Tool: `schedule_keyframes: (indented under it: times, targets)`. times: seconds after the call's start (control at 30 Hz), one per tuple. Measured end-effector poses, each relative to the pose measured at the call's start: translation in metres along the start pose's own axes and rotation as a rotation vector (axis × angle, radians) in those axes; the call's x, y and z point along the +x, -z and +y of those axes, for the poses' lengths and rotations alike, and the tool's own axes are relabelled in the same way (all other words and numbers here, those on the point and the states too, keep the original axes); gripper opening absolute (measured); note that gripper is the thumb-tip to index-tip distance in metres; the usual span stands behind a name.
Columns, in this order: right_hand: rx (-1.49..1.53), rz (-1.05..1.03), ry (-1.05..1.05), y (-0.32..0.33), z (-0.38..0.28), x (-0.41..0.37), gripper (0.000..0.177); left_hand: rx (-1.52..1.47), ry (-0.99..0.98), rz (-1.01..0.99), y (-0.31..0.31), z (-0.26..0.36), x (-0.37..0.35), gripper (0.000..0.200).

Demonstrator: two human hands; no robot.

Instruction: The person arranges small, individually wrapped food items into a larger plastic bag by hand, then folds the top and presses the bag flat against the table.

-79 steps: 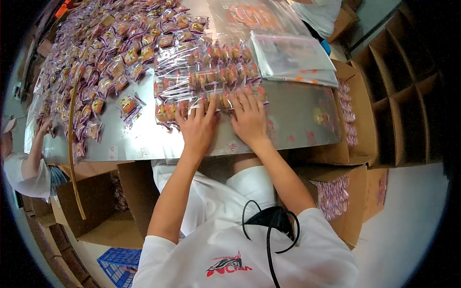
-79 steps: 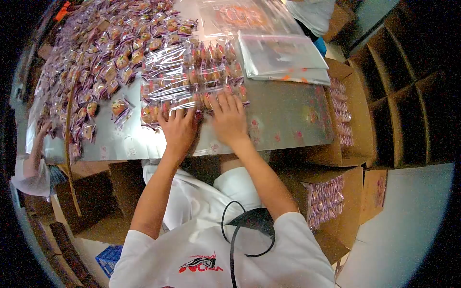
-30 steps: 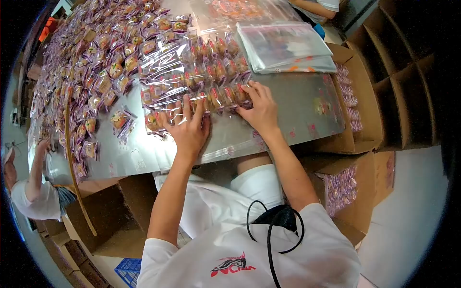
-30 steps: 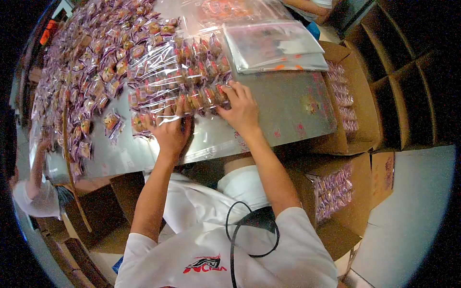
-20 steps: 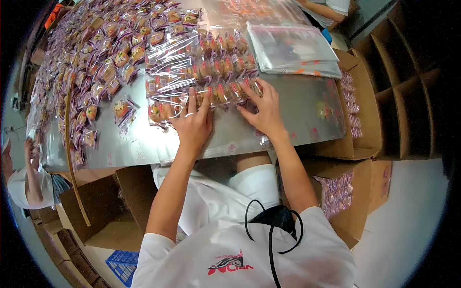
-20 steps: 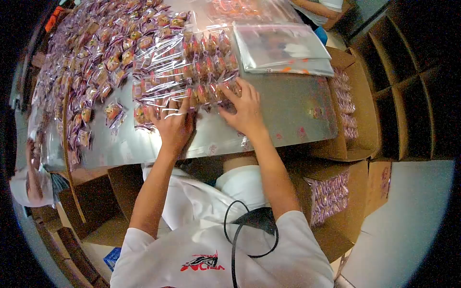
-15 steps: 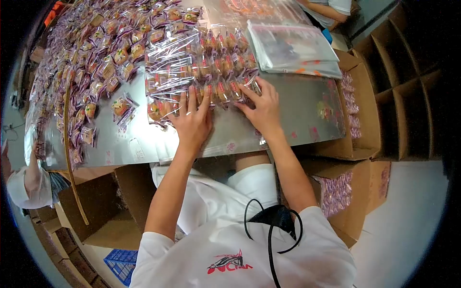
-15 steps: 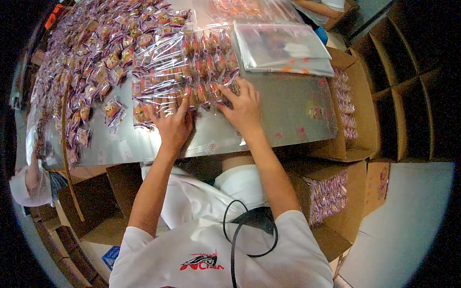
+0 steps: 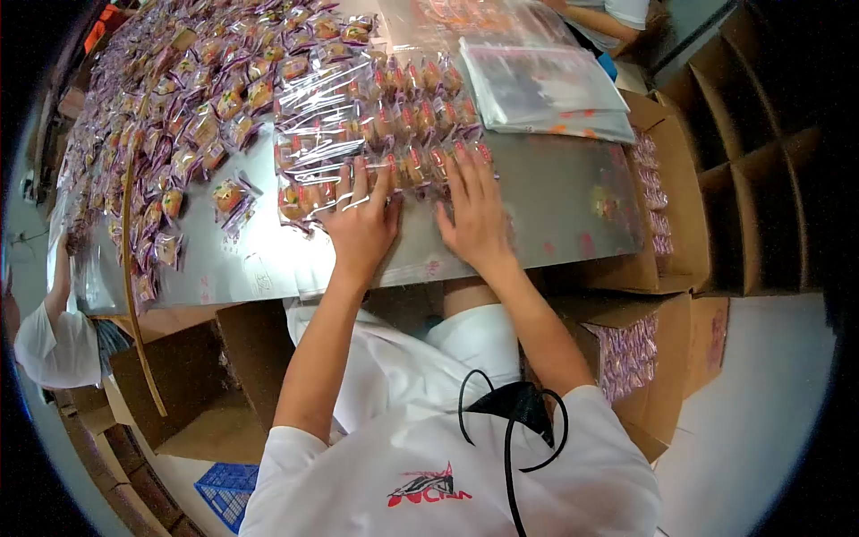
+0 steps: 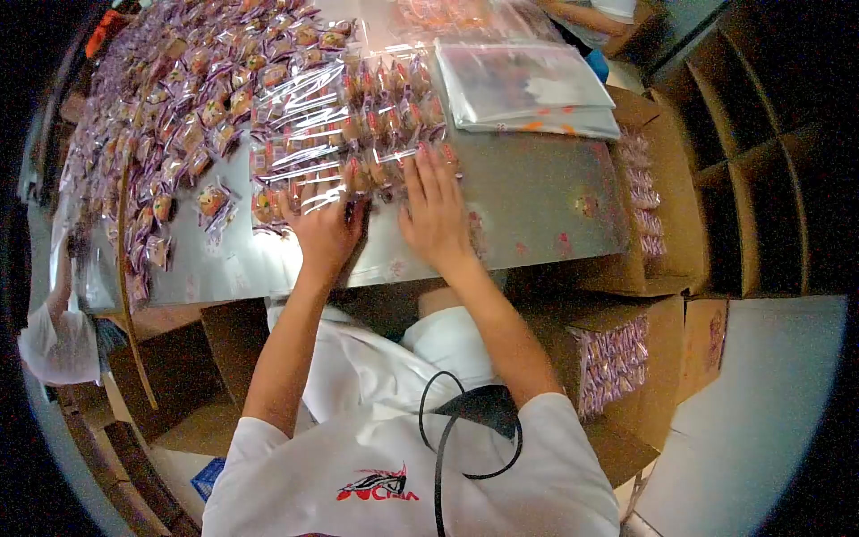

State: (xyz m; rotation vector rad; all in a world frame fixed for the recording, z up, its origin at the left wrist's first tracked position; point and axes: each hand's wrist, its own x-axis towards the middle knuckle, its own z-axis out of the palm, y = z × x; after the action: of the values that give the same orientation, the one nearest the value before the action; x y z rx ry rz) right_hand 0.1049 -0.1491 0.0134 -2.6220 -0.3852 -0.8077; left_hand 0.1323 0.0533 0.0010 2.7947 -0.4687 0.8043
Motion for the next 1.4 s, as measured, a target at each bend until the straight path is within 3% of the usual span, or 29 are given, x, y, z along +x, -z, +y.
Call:
schedule_keyframes:
  times: [0.1,0.17,0.3,0.37,0.47,0.73,0.83,1.03,1.1,1.13,1.23,1.4]
  targets:
    - [-0.096,0.066,0.003,0.006,0.003,0.009,0.071,-0.003,-0.004,0.035,-0.003,-0.003,0.000,0.061]
    - [0.091,-0.009,0.125,-0.006,0.011,-0.020,0.074,-0.008,0.012,0.027,-0.004,-0.003,0.002,0.059]
    - [0.121,-0.230,0.160,-0.002,-0.008,-0.019,0.071,-0.074,0.013,0.047,0.002,0.002,-0.002,0.059]
    - [0.072,-0.138,0.123,-0.007,-0.011,-0.006,0.072,-0.049,-0.043,0.134,-0.004,-0.005,-0.001,0.064]
    - [-0.004,-0.150,0.027,-0.011,-0.014,0.001,0.071,-0.053,0.001,0.045,-0.003,-0.004,-0.012,0.052]
    - [-0.240,-0.050,0.113,-0.032,0.015,0.008,0.056,-0.019,-0.003,0.051,-0.004,-0.005,-0.003,0.052]
    - [-0.080,0.011,0.004,-0.042,0.013,0.003,0.055,-0.026,0.035,0.015,-0.005,-0.003,-0.004,0.052]
    - [-0.094,0.000,-0.002,-0.041,0.011,0.005,0.058,-0.061,0.055,0.012,-0.006,-0.001,-0.004,0.056]
    - [-0.092,-0.005,0.017,-0.040,0.012,0.006,0.056,-0.078,0.081,-0.028,-0.007,0.000,-0.002,0.056]
    - [-0.092,-0.001,0.028,-0.039,0.012,0.009,0.055,-0.101,0.010,0.084,-0.007,-0.003,0.000,0.052]
    - [-0.079,-0.010,0.178,-0.032,0.021,0.019,0.054,-0.095,0.003,0.105,-0.003,-0.002,0.005,0.050]
    - [0.055,-0.150,0.140,-0.017,0.011,0.036,0.061,-0.007,0.015,-0.064,0.005,-0.003,0.010,0.054]
